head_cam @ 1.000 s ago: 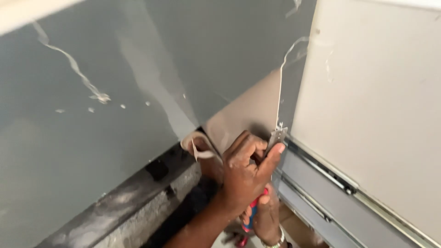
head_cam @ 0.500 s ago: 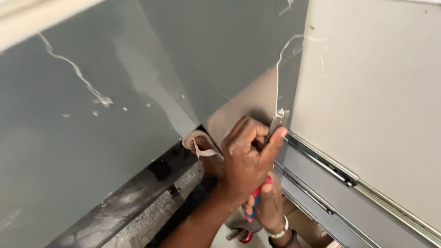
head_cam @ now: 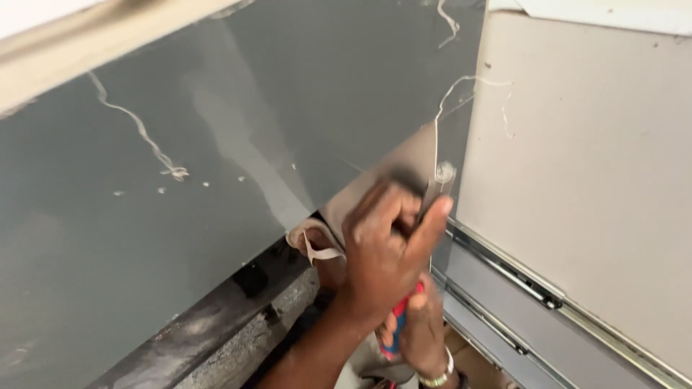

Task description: Finishing and cleaning the edges of a furniture panel using a putty knife and pliers.

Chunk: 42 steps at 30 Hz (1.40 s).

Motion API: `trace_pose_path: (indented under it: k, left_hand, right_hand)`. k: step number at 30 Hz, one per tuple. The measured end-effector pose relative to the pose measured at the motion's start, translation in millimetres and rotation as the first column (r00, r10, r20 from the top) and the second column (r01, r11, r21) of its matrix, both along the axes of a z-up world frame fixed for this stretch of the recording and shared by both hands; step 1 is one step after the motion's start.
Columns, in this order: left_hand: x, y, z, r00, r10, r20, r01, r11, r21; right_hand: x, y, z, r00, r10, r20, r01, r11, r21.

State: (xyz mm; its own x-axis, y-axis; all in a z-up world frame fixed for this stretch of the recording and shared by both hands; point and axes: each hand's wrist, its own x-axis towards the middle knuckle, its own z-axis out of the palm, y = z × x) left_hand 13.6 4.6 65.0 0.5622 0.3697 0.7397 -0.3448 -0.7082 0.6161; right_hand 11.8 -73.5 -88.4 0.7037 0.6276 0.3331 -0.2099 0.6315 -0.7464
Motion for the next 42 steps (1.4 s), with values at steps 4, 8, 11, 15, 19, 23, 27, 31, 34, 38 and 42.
trace_pose_path:
  k: [4, 8, 11, 15, 19, 23, 27, 31, 34, 38, 42]
  left_hand:
    - [-3.0, -5.1, 13.2, 0.998, 0.045, -0.037, -0.047, 0.997, -0.059]
    - [-6.5, -7.1, 4.1, 0.998, 0.060, 0.008, -0.060, 0.998, -0.012]
    - [-13.1, -11.7, -14.7, 0.999, 0.054, 0.011, -0.053, 0.997, -0.058]
    - [-8.4, -15.0, -7.6, 0.998, 0.051, -0.024, -0.053, 0.994, -0.093]
    - [-8.0, -16.8, -4.5, 0.998, 0.055, 0.007, -0.054, 0.991, -0.121]
    - [-11.2, -18.6, -12.9, 0.996, 0.083, 0.011, -0.082, 0.993, -0.082]
    - [-7.0, -19.8, 4.7, 0.997, 0.071, 0.036, -0.066, 0.988, -0.138]
    - [-9.2, -22.2, 8.1, 0.995, 0.085, 0.052, -0.079, 0.991, -0.105]
    - [-9.3, -23.1, 7.0, 0.994, 0.100, 0.043, -0.095, 0.991, -0.098]
    - [-9.9, -23.6, 5.7, 0.996, 0.087, -0.003, -0.086, 0.982, -0.169]
    - [-3.9, -19.9, 12.8, 0.990, 0.125, 0.066, -0.117, 0.987, -0.114]
  right_hand:
    - [-3.7, -8.2, 13.4, 0.995, -0.071, 0.073, 0.078, 0.992, -0.104]
    - [-11.3, -12.3, 8.7, 0.997, -0.076, 0.023, 0.078, 0.993, -0.090]
    - [-18.2, -20.8, -16.5, 0.998, -0.047, -0.050, 0.043, 0.995, -0.088]
    - [-9.6, -27.0, -9.3, 0.998, -0.066, -0.008, 0.064, 0.990, -0.124]
    - [-7.5, -30.7, -2.0, 1.000, -0.007, -0.019, 0.004, 0.992, -0.129]
    - [-11.3, -35.3, -8.2, 0.999, 0.004, -0.038, -0.009, 0.988, -0.152]
    - [-3.8, -31.8, 11.6, 1.000, -0.016, 0.021, 0.019, 0.985, -0.169]
    - [-4.8, -37.2, 18.1, 0.999, -0.014, 0.051, 0.020, 0.993, -0.120]
    - [-4.4, -37.4, 16.1, 0.999, -0.009, 0.045, 0.016, 0.989, -0.145]
    - [-5.8, -38.2, 18.0, 0.999, 0.010, 0.038, -0.005, 0.989, -0.149]
    - [2.1, -31.5, 22.3, 1.000, 0.007, 0.011, -0.006, 0.991, -0.132]
